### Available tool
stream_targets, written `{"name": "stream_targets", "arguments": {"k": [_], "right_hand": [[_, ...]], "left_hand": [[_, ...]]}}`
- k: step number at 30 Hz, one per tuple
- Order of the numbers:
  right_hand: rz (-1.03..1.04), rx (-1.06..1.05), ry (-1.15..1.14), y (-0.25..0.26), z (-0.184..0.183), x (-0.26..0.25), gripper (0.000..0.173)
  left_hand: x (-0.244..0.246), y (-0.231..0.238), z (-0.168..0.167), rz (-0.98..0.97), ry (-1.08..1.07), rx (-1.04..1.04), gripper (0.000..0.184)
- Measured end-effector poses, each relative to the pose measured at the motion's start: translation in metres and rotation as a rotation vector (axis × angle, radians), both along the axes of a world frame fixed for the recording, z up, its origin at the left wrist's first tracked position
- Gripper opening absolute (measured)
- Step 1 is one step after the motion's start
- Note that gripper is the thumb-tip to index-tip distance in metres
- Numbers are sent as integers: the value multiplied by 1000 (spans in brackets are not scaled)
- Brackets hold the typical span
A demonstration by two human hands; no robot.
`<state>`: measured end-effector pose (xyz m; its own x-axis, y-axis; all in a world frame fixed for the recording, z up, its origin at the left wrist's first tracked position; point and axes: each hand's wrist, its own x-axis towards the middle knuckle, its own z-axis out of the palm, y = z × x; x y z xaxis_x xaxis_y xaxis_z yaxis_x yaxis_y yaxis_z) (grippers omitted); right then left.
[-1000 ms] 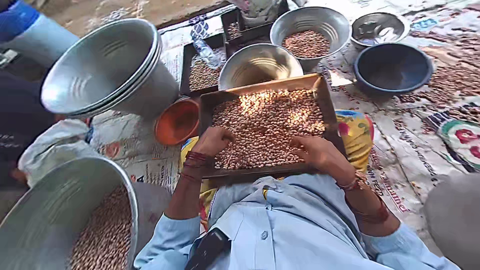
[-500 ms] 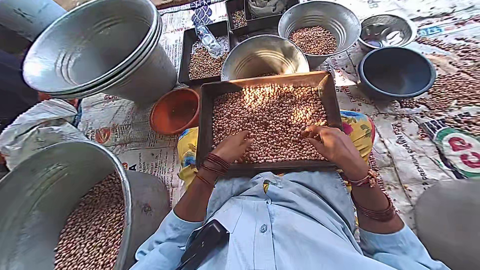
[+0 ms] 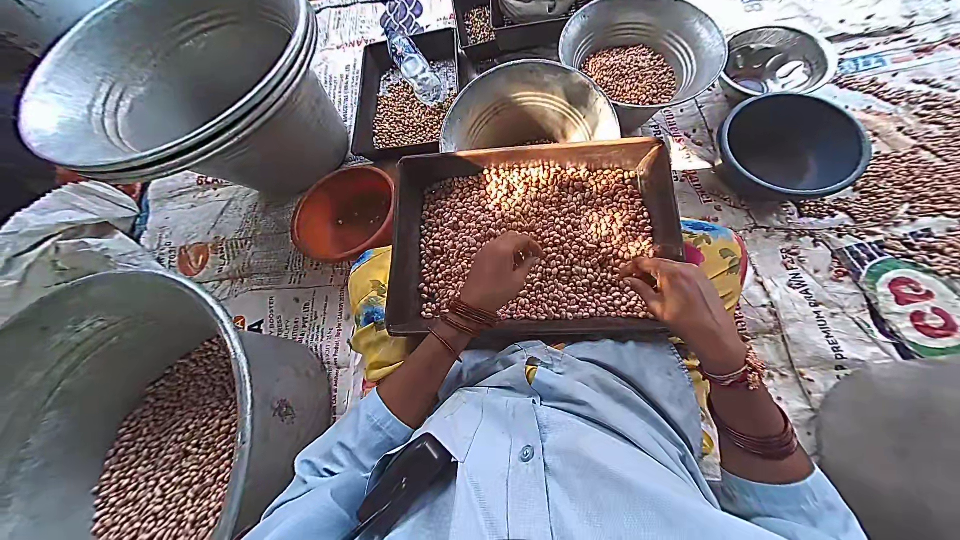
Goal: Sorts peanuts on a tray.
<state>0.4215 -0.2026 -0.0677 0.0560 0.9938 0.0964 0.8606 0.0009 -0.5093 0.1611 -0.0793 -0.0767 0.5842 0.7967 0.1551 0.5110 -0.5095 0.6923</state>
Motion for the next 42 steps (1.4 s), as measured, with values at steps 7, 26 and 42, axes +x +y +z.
{"name": "stream_targets", "arguments": {"k": [7,26,42], "right_hand": [[8,34,76,0,-11,-11,12],[-111,-61,97,38,-25,-26,20],[-105,33,28,85,-14,-28,19]], "left_hand": [[21,-16,-8,-121,440,74,16],[31,0,-3,-69,231,-63,16],[24,22,0,-60,-44,-403,12]]}}
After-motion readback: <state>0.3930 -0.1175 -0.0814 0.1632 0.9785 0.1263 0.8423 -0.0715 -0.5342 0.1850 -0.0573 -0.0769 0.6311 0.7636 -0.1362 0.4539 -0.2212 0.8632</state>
